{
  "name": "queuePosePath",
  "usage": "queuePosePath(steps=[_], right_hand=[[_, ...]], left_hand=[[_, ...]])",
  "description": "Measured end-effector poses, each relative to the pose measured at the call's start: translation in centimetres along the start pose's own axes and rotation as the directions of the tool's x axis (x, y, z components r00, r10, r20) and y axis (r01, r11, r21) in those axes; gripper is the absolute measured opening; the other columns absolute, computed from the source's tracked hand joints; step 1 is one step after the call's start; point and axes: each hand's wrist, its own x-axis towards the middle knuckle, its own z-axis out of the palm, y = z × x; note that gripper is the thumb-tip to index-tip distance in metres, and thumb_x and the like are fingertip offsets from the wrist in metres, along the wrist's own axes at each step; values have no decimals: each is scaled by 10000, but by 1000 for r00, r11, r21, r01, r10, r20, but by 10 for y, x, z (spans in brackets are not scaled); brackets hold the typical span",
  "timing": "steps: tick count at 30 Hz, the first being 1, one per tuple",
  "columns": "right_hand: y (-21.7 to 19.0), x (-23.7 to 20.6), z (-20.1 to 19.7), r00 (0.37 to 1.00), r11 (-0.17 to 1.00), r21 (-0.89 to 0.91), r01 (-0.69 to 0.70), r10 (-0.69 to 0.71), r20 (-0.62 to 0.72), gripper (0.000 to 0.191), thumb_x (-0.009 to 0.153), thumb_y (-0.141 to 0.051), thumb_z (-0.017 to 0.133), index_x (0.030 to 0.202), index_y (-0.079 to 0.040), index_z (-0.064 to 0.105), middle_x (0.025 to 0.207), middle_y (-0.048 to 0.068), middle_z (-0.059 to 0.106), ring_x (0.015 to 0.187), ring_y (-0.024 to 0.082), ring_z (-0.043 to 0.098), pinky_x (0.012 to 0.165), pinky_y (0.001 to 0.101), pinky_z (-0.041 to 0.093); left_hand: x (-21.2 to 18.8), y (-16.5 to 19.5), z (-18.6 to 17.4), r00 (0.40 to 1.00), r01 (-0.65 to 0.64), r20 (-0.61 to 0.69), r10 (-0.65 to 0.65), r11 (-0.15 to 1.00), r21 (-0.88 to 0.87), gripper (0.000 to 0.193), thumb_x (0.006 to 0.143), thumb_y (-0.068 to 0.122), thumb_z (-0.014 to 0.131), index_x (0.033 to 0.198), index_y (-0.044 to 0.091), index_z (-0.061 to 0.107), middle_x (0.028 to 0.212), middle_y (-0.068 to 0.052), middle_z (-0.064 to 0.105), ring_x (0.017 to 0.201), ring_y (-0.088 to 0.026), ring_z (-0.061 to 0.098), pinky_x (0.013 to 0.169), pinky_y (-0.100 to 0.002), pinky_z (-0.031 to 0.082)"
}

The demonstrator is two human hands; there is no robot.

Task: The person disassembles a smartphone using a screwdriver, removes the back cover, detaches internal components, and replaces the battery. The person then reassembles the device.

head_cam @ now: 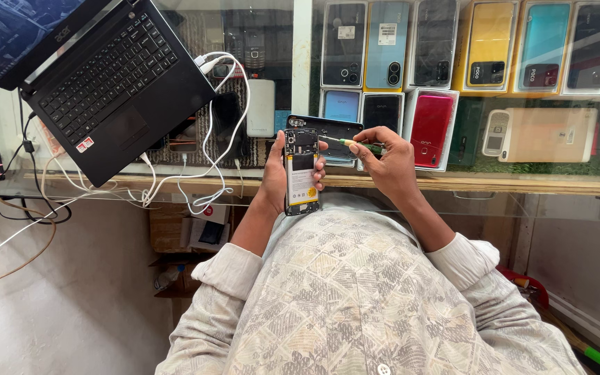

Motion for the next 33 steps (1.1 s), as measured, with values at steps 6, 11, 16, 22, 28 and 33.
queuePosePath(steps=[6, 11, 16, 22, 28, 33], right_hand=[[-8, -3, 0, 999, 999, -4, 32, -32, 16, 198, 931, -191, 784, 1020, -21, 733, 774, 31, 720, 578, 48, 624, 450, 204, 454], [-15, -5, -1, 990, 990, -38, 139, -139, 10, 163, 942, -160, 777, 1014, -17, 747, 814, 49, 708, 630, 63, 645, 491, 203, 483], [-20, -2, -3, 995, 989, -136, -59, 70, 75, 195, 979, -211, 719, 1055, -32, 733, 756, 50, 703, 563, 106, 636, 455, 246, 470], [-11, 2, 0, 950, 922, -230, 310, -309, 41, 220, 964, -204, 776, 969, 13, 744, 865, 84, 721, 769, 108, 647, 657, 294, 532], [-6, 0, 5, 969, 944, -218, 248, -243, 50, 225, 887, -191, 808, 946, 19, 750, 841, 127, 664, 704, 160, 611, 607, 313, 514], [-4, -1, 9, 990, 984, -134, 115, -103, 97, 185, 927, -201, 740, 970, -22, 755, 860, 99, 671, 712, 134, 653, 619, 301, 553]], left_hand=[[-4, -2, 0, 1000, -5, -3, 5, 999, 35, 871, 985, 777, 338, 1267, -8, 590, 831, -67, 599, 742, -159, 611, 661, -329, 551], [-5, -7, -3, 998, -46, -34, 54, 980, 192, 819, 996, 753, 344, 1239, 14, 601, 818, -44, 592, 718, -132, 587, 632, -310, 529], [-4, -15, -6, 976, -62, -149, 157, 863, 502, 751, 992, 728, 391, 1225, 50, 613, 817, 0, 569, 685, -91, 529, 599, -265, 472], [-5, -18, -11, 957, -40, -199, 209, 778, 627, 716, 979, 709, 411, 1207, 66, 628, 802, 19, 568, 672, -68, 524, 569, -243, 457], [-8, -23, -14, 952, -12, -233, 197, 788, 616, 730, 974, 717, 405, 1181, 61, 649, 785, 20, 565, 660, -65, 529, 556, -243, 463], [-11, -22, -12, 950, 5, -248, 192, 782, 624, 730, 966, 721, 397, 1170, 70, 658, 775, 20, 568, 651, -68, 538, 552, -249, 475]])
